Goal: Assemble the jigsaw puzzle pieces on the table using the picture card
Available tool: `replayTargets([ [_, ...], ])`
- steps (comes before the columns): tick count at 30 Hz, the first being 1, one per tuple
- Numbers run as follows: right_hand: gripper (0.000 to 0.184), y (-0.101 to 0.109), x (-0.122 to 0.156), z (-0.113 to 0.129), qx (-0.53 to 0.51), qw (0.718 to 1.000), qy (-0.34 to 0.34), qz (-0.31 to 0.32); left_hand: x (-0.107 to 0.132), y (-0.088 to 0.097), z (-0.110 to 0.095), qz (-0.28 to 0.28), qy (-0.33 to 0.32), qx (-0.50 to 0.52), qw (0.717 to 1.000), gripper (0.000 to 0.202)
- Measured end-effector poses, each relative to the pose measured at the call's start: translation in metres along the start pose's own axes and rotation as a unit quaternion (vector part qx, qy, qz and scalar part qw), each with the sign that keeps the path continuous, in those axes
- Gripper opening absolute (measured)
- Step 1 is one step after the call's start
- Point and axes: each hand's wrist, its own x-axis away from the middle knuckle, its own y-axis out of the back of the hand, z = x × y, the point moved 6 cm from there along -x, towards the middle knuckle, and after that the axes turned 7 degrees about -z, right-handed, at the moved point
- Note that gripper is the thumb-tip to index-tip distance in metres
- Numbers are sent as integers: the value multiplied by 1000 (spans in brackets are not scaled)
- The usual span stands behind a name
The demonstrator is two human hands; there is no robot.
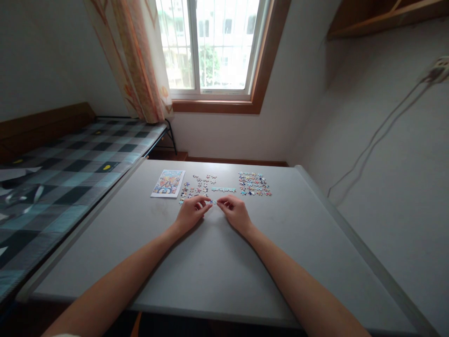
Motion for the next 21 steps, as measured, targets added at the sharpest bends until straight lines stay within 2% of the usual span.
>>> replayTargets([
  [21,14,-2,0,0,2,1000,-10,11,-1,1,-1,-6,-14,-15,1000,24],
])
